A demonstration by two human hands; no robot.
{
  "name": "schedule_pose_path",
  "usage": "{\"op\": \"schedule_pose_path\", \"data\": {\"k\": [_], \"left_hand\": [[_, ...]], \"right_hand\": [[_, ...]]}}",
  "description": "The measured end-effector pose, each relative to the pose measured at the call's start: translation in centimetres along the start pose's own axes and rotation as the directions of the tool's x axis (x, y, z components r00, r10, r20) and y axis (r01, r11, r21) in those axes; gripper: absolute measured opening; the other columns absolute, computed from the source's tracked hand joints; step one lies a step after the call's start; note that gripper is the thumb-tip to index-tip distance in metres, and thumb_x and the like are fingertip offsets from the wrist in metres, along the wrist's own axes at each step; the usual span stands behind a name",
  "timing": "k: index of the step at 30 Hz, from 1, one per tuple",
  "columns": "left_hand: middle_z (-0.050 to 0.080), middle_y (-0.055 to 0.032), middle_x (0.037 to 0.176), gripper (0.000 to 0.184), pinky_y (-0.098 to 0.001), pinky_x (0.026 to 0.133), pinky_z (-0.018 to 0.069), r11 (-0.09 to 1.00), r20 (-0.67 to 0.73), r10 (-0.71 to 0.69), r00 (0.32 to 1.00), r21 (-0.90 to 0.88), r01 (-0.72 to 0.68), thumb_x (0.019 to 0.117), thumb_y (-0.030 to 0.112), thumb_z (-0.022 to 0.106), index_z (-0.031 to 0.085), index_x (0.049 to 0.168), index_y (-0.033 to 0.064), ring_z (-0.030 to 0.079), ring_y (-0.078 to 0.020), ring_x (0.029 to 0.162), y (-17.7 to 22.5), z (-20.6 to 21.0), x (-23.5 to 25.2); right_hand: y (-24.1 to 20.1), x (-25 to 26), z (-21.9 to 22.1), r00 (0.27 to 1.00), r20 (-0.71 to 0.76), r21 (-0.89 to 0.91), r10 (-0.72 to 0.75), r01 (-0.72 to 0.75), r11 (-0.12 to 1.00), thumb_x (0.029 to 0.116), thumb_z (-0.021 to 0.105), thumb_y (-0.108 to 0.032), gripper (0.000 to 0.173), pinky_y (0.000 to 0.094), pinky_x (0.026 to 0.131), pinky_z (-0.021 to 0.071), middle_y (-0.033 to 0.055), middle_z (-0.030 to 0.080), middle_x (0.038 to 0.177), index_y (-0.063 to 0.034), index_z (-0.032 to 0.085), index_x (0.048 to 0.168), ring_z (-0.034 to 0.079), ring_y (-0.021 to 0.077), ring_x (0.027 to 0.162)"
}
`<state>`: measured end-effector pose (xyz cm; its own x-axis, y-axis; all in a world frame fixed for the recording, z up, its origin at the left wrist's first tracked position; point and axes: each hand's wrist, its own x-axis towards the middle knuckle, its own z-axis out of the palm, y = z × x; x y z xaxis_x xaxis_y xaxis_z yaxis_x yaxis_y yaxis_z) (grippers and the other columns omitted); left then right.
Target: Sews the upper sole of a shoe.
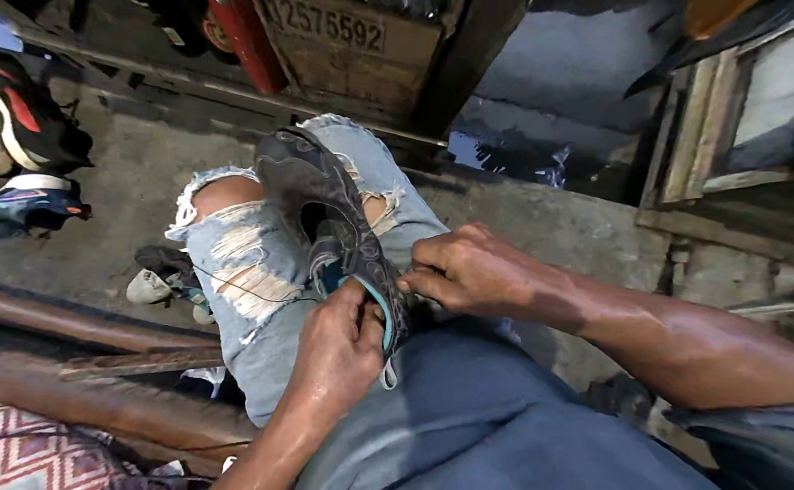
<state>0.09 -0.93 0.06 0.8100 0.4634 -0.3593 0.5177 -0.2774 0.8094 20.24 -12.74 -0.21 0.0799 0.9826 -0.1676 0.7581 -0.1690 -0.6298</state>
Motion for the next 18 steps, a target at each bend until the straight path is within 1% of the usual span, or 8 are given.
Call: {"op": "schedule_pose_path", "data": {"k": [2,5,10,12,15,17,18], "left_hand": [[0.067,0.0059,0.083,0.015,-0.0220,0.064,0.0551,1.000,-0.020,0.023,1.000,0.013,-0.022,0.0960,0.016,0.054,0.067,0.104,0.0132,0.064,-0.0019,0.071,0.4,0.3,0.2],[0.068,0.0057,0.084,0.015,-0.0214,0.066,0.0562,0.998,-0.036,0.046,0.998,0.035,-0.045,0.0963,0.016,0.056,0.068,0.103,0.0129,0.065,-0.0012,0.073,0.6,0.5,0.5],[0.071,0.0048,0.089,0.016,-0.0225,0.072,0.0578,0.993,-0.048,0.080,0.996,0.088,-0.075,0.0975,0.017,0.056,0.071,0.104,0.0132,0.067,-0.0013,0.079,0.5,0.9,0.5],[0.070,0.0046,0.089,0.016,-0.0229,0.072,0.0576,0.990,-0.056,0.101,0.993,0.099,-0.096,0.0977,0.017,0.056,0.071,0.102,0.0132,0.067,-0.0018,0.079,0.4,1.1,0.5],[0.071,0.0042,0.093,0.017,-0.0240,0.074,0.0583,0.987,-0.059,0.122,0.991,0.109,-0.115,0.0975,0.017,0.056,0.072,0.103,0.0131,0.068,-0.0025,0.081,0.3,1.3,0.5],[0.071,0.0039,0.093,0.018,-0.0238,0.073,0.0582,0.985,-0.063,0.129,0.990,0.120,-0.120,0.0969,0.017,0.056,0.073,0.101,0.0130,0.067,-0.0026,0.082,0.2,1.4,0.4],[0.070,0.0039,0.092,0.017,-0.0237,0.073,0.0577,0.983,-0.066,0.141,0.988,0.130,-0.132,0.0964,0.017,0.056,0.073,0.099,0.0132,0.067,-0.0026,0.082,0.1,1.4,0.3]], "right_hand": [[0.6,-0.6,0.7,0.993,-0.114,-0.027,-0.006,0.003,1.000,0.0984,0.058,-0.040,0.036,0.0332,0.045,0.0420,-0.0057,0.050,0.056,-0.0160,0.061,0.071,0.052,0.0095,0.049],[0.7,-1.1,1.1,0.985,-0.172,-0.026,0.020,-0.025,0.999,0.0990,0.058,-0.039,0.037,0.0329,0.045,0.0404,-0.0055,0.050,0.057,-0.0158,0.061,0.071,0.051,0.0098,0.049],[0.5,-1.4,1.0,0.987,-0.153,-0.037,0.046,-0.052,0.998,0.0998,0.057,-0.040,0.036,0.0334,0.046,0.0421,-0.0058,0.052,0.058,-0.0165,0.062,0.072,0.053,0.0097,0.051],[0.6,-1.5,1.0,0.986,-0.160,-0.042,0.045,-0.052,0.998,0.0998,0.056,-0.039,0.037,0.0335,0.045,0.0418,-0.0055,0.051,0.057,-0.0161,0.061,0.072,0.053,0.0101,0.050],[0.6,-1.6,1.1,0.986,-0.163,-0.050,0.045,-0.054,0.997,0.0998,0.056,-0.040,0.037,0.0335,0.045,0.0418,-0.0057,0.051,0.057,-0.0165,0.061,0.071,0.053,0.0096,0.050],[0.4,-1.4,0.9,0.990,-0.129,-0.067,0.057,-0.066,0.996,0.1002,0.056,-0.041,0.036,0.0339,0.046,0.0436,-0.0060,0.053,0.059,-0.0172,0.062,0.074,0.054,0.0100,0.052],[0.0,-1.3,0.6,0.993,-0.090,-0.089,0.072,-0.080,0.993,0.1008,0.056,-0.041,0.034,0.0348,0.048,0.0449,-0.0057,0.054,0.061,-0.0176,0.063,0.077,0.056,0.0108,0.054]]}}
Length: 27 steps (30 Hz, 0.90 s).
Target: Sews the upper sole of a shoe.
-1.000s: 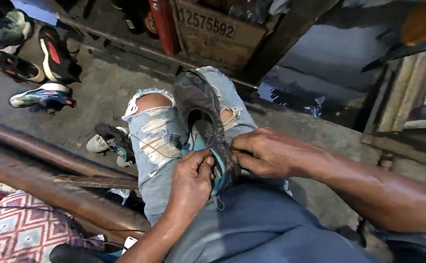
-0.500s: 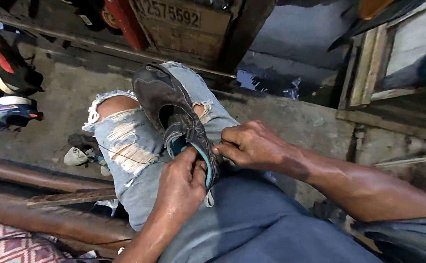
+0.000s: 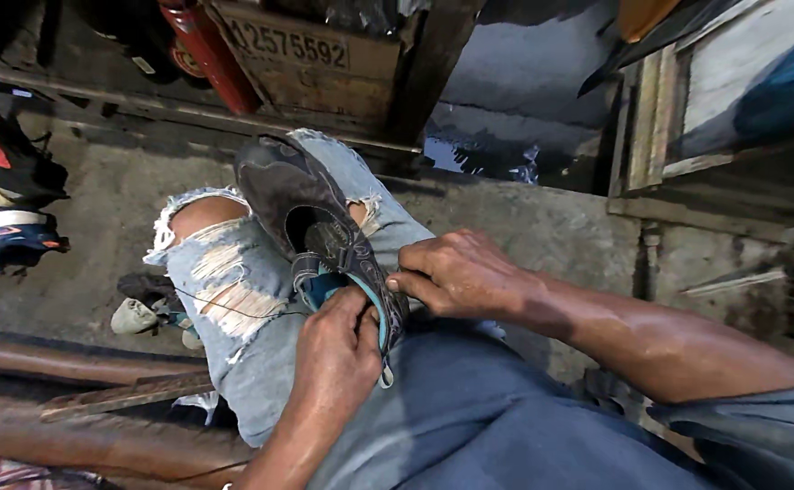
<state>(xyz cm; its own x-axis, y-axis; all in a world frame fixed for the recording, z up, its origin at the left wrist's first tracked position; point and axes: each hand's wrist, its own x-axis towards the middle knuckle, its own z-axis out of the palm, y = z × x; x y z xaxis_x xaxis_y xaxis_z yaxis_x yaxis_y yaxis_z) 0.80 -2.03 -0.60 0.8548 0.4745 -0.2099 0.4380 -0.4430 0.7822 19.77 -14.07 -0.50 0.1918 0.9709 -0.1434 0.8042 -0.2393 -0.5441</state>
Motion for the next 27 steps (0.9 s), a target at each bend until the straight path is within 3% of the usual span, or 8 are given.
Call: {"op": "schedule_pose_path", "data": {"k": [3,6,9,13,15,18,22,27], "left_hand": [[0.071,0.0040,0.094,0.020,-0.0240,0.074,0.0577,0.997,0.015,0.077,0.997,0.029,-0.078,0.0944,0.016,0.055,0.074,0.096,0.0135,0.067,-0.0030,0.085,-0.1,-0.1,-0.3],[0.070,0.0035,0.094,0.020,-0.0233,0.074,0.0573,0.994,0.030,0.108,0.994,0.026,-0.109,0.0932,0.014,0.054,0.074,0.094,0.0131,0.067,-0.0028,0.086,-0.2,-0.2,-0.3],[0.071,0.0035,0.094,0.019,-0.0228,0.076,0.0575,0.996,0.011,0.092,0.996,-0.001,-0.092,0.0948,0.015,0.055,0.074,0.095,0.0125,0.067,-0.0023,0.087,-0.6,-0.2,0.0],[0.071,0.0029,0.091,0.017,-0.0203,0.074,0.0573,0.998,-0.048,0.052,0.997,-0.035,-0.054,0.0939,0.014,0.056,0.073,0.094,0.0106,0.067,-0.0009,0.082,-0.6,0.0,0.3],[0.071,0.0029,0.090,0.017,-0.0196,0.073,0.0574,0.997,-0.063,0.046,0.997,-0.062,-0.050,0.0936,0.013,0.056,0.073,0.095,0.0097,0.067,-0.0004,0.081,-0.7,0.1,0.1],[0.071,0.0031,0.089,0.017,-0.0200,0.073,0.0574,0.998,-0.068,0.037,0.997,-0.053,-0.041,0.0940,0.013,0.056,0.072,0.098,0.0092,0.067,-0.0003,0.081,-0.9,-0.1,0.2],[0.072,0.0050,0.086,0.014,-0.0169,0.071,0.0586,0.981,-0.088,0.012,0.996,-0.192,-0.029,0.0923,0.009,0.059,0.072,0.099,0.0074,0.068,0.0023,0.077,-1.8,-0.6,0.1],[0.072,0.0065,0.081,0.013,-0.0176,0.071,0.0585,0.933,-0.059,-0.020,0.998,-0.359,-0.002,0.0912,0.002,0.062,0.073,0.089,0.0086,0.068,0.0015,0.075,-2.8,-2.5,-0.3]], "right_hand": [[-1.8,0.7,-1.7,0.970,0.235,-0.096,0.060,-0.038,0.995,0.1060,0.051,-0.036,0.023,0.0402,0.058,0.0507,-0.0031,0.060,0.071,-0.0177,0.062,0.100,0.063,0.0159,0.066],[-2.4,1.5,-2.3,0.935,0.354,-0.063,0.033,-0.011,0.998,0.1068,0.051,-0.027,0.015,0.0416,0.063,0.0520,-0.0012,0.062,0.074,-0.0163,0.061,0.108,0.064,0.0179,0.070],[-1.2,1.3,-1.5,0.963,0.264,0.002,-0.051,0.052,0.999,0.1061,0.051,-0.027,0.017,0.0395,0.058,0.0515,-0.0034,0.059,0.067,-0.0178,0.065,0.102,0.063,0.0152,0.064],[1.2,0.1,0.0,0.996,-0.019,0.052,-0.089,0.090,0.995,0.1054,0.050,-0.028,0.021,0.0372,0.048,0.0490,-0.0044,0.057,0.062,-0.0176,0.067,0.097,0.059,0.0133,0.055],[1.9,-0.1,0.3,0.992,-0.112,0.085,-0.059,0.069,0.994,0.1053,0.049,-0.026,0.023,0.0364,0.048,0.0486,-0.0038,0.058,0.063,-0.0158,0.068,0.099,0.059,0.0130,0.054],[3.3,-0.5,-0.3,0.972,-0.231,0.125,0.048,-0.019,0.992,0.1069,0.049,-0.024,0.025,0.0436,0.054,0.0525,0.0049,0.064,0.070,-0.0084,0.068,0.103,0.064,0.0206,0.060],[3.4,-1.4,-0.7,0.968,-0.238,0.175,0.075,-0.034,0.984,0.1060,0.050,-0.023,0.023,0.0341,0.049,0.0487,-0.0024,0.060,0.066,-0.0112,0.069,0.101,0.058,0.0109,0.055],[1.5,-1.0,-1.1,0.986,-0.157,0.496,0.057,0.029,0.868,0.1045,0.054,-0.016,0.018,0.0217,0.050,0.0482,-0.0046,0.061,0.072,-0.0088,0.070,0.102,0.054,0.0028,0.057]]}}
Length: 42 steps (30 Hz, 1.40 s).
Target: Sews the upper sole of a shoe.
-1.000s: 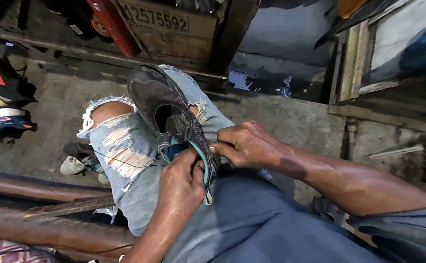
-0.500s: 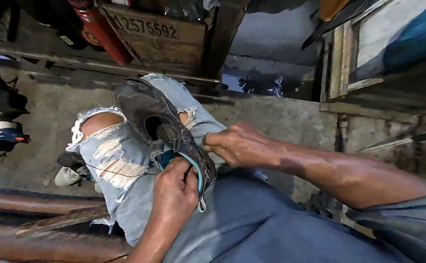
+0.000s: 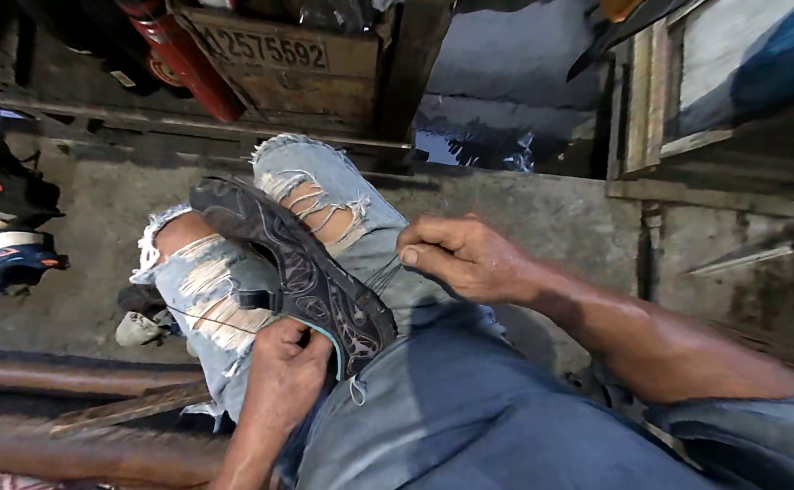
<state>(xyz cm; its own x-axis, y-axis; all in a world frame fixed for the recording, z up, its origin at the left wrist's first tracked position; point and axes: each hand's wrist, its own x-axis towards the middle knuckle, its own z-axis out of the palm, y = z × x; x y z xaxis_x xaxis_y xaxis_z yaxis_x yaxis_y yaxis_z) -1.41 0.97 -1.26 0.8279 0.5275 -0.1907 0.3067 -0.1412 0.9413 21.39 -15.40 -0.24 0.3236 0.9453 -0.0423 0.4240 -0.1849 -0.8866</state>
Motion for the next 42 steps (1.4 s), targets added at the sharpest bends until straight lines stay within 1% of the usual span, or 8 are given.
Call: {"op": "schedule_pose_path", "data": {"k": [4,8,13,22,26,30,34,42], "left_hand": [[0.073,0.0057,0.081,0.016,-0.0174,0.068,0.0577,1.000,0.050,-0.018,0.999,0.012,0.017,0.0915,0.003,0.059,0.075,0.089,0.0085,0.067,0.0009,0.073,-0.1,-0.8,-0.5],[0.070,0.0042,0.081,0.016,-0.0192,0.059,0.0529,0.979,0.206,-0.029,0.978,-0.193,0.069,0.0992,0.009,0.055,0.071,0.099,0.0079,0.062,-0.0036,0.067,-0.3,-2.2,-0.6],[0.068,0.0057,0.089,0.032,-0.0222,0.069,0.0542,0.946,0.279,0.024,0.960,-0.317,0.069,0.0986,0.041,0.066,0.069,0.108,0.0108,0.063,-0.0042,0.077,-0.3,-2.7,-0.4],[0.071,0.0017,0.083,0.015,-0.0241,0.069,0.0584,0.983,0.117,-0.049,0.992,-0.170,0.068,0.0990,0.020,0.065,0.074,0.096,0.0077,0.067,-0.0069,0.074,0.4,-1.1,-0.4],[0.071,0.0025,0.081,0.016,-0.0225,0.068,0.0578,0.985,0.116,-0.063,0.991,-0.156,0.081,0.0988,0.021,0.066,0.074,0.094,0.0085,0.067,-0.0060,0.073,0.5,-1.2,-0.4],[0.071,0.0028,0.080,0.016,-0.0218,0.066,0.0573,0.989,0.108,-0.046,0.993,-0.138,0.061,0.0980,0.022,0.067,0.074,0.091,0.0093,0.067,-0.0056,0.071,0.5,-1.2,-0.4],[0.071,0.0019,0.082,0.016,-0.0221,0.066,0.0573,0.990,0.093,-0.031,0.995,-0.134,0.044,0.0973,0.022,0.068,0.075,0.091,0.0089,0.066,-0.0064,0.072,0.4,-1.3,-0.6],[0.071,0.0031,0.084,0.016,-0.0204,0.067,0.0571,0.994,0.084,-0.060,0.995,-0.091,0.068,0.0962,0.025,0.069,0.075,0.093,0.0105,0.066,-0.0046,0.074,0.6,-1.3,-0.6]], "right_hand": [[-0.7,0.4,0.9,0.969,0.236,0.370,0.075,-0.161,0.915,0.1055,0.052,-0.016,0.027,0.0210,0.044,0.0422,0.0001,0.057,0.066,-0.0064,0.065,0.128,0.047,0.0050,0.049],[-0.3,0.9,1.4,0.922,0.385,0.594,-0.032,-0.221,0.774,0.1070,0.050,-0.017,0.025,0.0166,0.043,0.0379,-0.0047,0.048,0.061,-0.0011,0.067,0.116,0.043,0.0007,0.046],[0.0,1.4,1.1,0.937,0.339,0.423,-0.085,-0.071,0.904,0.1061,0.053,-0.017,0.025,0.0144,0.047,0.0402,-0.0044,0.055,0.066,0.0006,0.071,0.101,0.047,-0.0020,0.052],[-1.5,1.2,-1.7,0.844,0.533,-0.223,0.068,0.062,0.973,0.1014,0.062,-0.034,0.019,0.0276,0.056,0.0485,-0.0091,0.062,0.071,-0.0182,0.073,0.099,0.057,0.0025,0.063],[-2.9,1.2,-2.3,0.914,0.383,-0.422,0.132,0.046,0.905,0.0980,0.057,-0.056,0.040,0.0319,0.061,0.0510,-0.0086,0.063,0.078,-0.0202,0.075,0.099,0.060,0.0059,0.069],[-2.2,1.2,0.6,0.990,0.078,-0.439,-0.119,0.141,0.888,0.1029,0.055,-0.031,0.037,0.0308,0.048,0.0440,-0.0015,0.056,0.067,-0.0121,0.066,0.073,0.056,0.0114,0.058],[-2.2,1.4,1.4,0.978,0.207,-0.337,-0.007,0.078,0.938,0.0934,0.061,-0.016,0.021,0.0330,0.063,0.0539,-0.0010,0.068,0.085,-0.0115,0.078,0.106,0.064,0.0108,0.073],[-2.1,0.6,-2.2,0.958,0.256,0.403,-0.127,0.013,0.915,0.0907,0.064,-0.014,0.014,0.0172,0.065,0.0540,0.0017,0.063,0.108,-0.0068,0.068,0.080,0.061,0.0025,0.085]]}}
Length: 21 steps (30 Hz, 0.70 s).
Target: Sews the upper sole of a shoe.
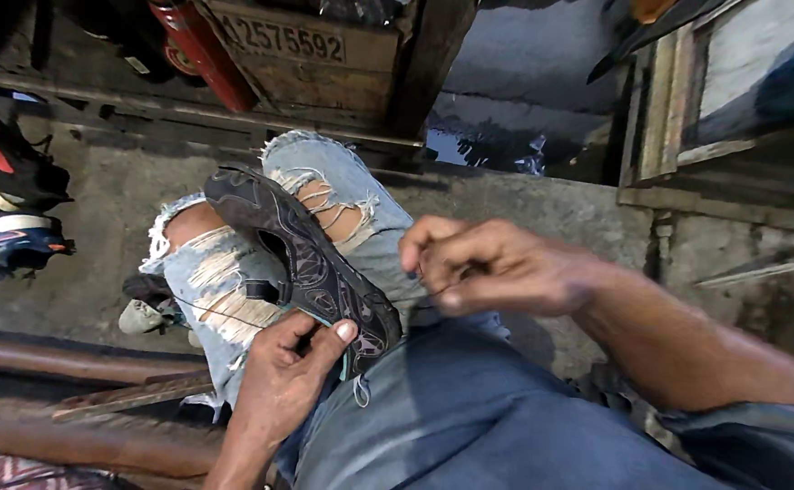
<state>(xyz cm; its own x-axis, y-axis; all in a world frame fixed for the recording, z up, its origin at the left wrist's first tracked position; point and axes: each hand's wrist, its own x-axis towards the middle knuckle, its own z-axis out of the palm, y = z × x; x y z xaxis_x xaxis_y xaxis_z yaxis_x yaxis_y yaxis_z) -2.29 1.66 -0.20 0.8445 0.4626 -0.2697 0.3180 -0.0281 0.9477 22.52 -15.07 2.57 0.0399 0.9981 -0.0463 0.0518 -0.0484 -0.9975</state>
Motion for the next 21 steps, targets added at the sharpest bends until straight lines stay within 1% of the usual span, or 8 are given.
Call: {"op": "schedule_pose_path", "data": {"k": [3,8,11,12,14,15,18,21], "left_hand": [[0.070,0.0040,0.085,0.019,-0.0207,0.067,0.0566,1.000,0.015,0.004,1.000,0.028,-0.004,0.0960,0.030,0.071,0.075,0.094,0.0114,0.065,-0.0045,0.073,0.1,-0.2,0.0],[0.068,0.0083,0.086,0.024,-0.0173,0.068,0.0546,0.996,0.066,0.025,0.998,0.083,-0.030,0.1023,0.033,0.060,0.072,0.095,0.0141,0.063,0.0006,0.075,0.5,-1.6,0.1],[0.069,0.0069,0.091,0.026,-0.0199,0.071,0.0555,0.995,0.160,0.036,0.986,0.087,-0.051,0.1054,0.030,0.053,0.072,0.102,0.0133,0.064,-0.0017,0.079,0.4,-2.7,0.1],[0.069,0.0058,0.093,0.027,-0.0215,0.073,0.0564,0.993,0.180,0.037,0.983,0.104,-0.057,0.1059,0.030,0.052,0.072,0.103,0.0127,0.065,-0.0029,0.081,0.4,-3.0,0.1],[0.069,0.0044,0.095,0.025,-0.0231,0.075,0.0576,0.981,0.176,0.037,0.984,0.179,-0.069,0.1047,0.027,0.052,0.072,0.104,0.0120,0.066,-0.0040,0.084,0.2,-3.3,0.1],[0.070,0.0037,0.097,0.024,-0.0232,0.077,0.0577,0.971,0.158,0.038,0.987,0.226,-0.074,0.1033,0.026,0.053,0.072,0.105,0.0119,0.066,-0.0040,0.087,0.2,-3.2,0.2],[0.071,0.0052,0.095,0.020,-0.0223,0.081,0.0580,0.927,0.071,0.042,0.997,0.370,-0.066,0.0987,0.029,0.061,0.075,0.099,0.0148,0.067,-0.0018,0.091,0.3,-2.1,0.3],[0.068,0.0085,0.081,0.021,-0.0224,0.071,0.0545,0.834,-0.029,0.086,0.996,0.550,-0.055,0.0912,0.031,0.064,0.075,0.079,0.0186,0.064,0.0009,0.078,0.5,-1.0,0.4]], "right_hand": [[-1.8,-2.0,-4.2,0.996,-0.058,0.277,-0.070,0.083,0.957,0.0998,0.061,-0.029,0.016,0.0179,0.049,0.0464,-0.0017,0.068,0.097,-0.0161,0.066,0.091,0.059,0.0033,0.066],[-3.4,-6.7,-11.2,0.927,-0.369,0.314,-0.069,0.194,0.929,0.0987,0.053,-0.015,0.011,0.0176,0.047,0.0483,-0.0037,0.058,0.074,-0.0173,0.061,0.091,0.056,0.0053,0.056],[-2.2,-8.8,-14.9,0.844,-0.536,-0.144,-0.005,-0.086,0.986,0.1002,0.057,-0.021,0.005,0.0190,0.045,0.0475,-0.0069,0.061,0.074,-0.0197,0.061,0.097,0.055,0.0031,0.054],[-1.8,-9.0,-15.3,0.811,-0.585,-0.402,-0.015,-0.273,0.874,0.0999,0.061,-0.028,0.010,0.0219,0.048,0.0489,-0.0062,0.062,0.077,-0.0179,0.063,0.101,0.056,0.0039,0.056],[-1.5,-8.4,-14.5,0.786,-0.616,-0.654,0.044,-0.542,0.528,0.1001,0.061,-0.036,0.036,0.0541,0.076,0.0546,0.0185,0.067,0.104,-0.0028,0.068,0.112,0.066,0.0309,0.087],[-1.4,-7.5,-13.3,0.795,-0.601,-0.668,0.087,-0.559,0.491,0.0996,0.062,-0.035,0.040,0.0651,0.086,0.0500,0.0275,0.064,0.116,0.0020,0.068,0.115,0.064,0.0421,0.100],[-0.7,-3.5,-6.6,0.885,-0.457,-0.641,0.094,-0.400,0.655,0.0923,0.071,-0.041,0.045,0.0471,0.078,0.0581,0.0164,0.065,0.115,-0.0056,0.070,0.119,0.066,0.0258,0.092],[0.7,0.8,1.7,0.980,-0.172,-0.577,0.099,-0.182,0.796,0.0842,0.076,-0.056,0.066,0.0385,0.072,0.0582,0.0021,0.067,0.115,-0.0192,0.064,0.138,0.066,0.0135,0.090]]}}
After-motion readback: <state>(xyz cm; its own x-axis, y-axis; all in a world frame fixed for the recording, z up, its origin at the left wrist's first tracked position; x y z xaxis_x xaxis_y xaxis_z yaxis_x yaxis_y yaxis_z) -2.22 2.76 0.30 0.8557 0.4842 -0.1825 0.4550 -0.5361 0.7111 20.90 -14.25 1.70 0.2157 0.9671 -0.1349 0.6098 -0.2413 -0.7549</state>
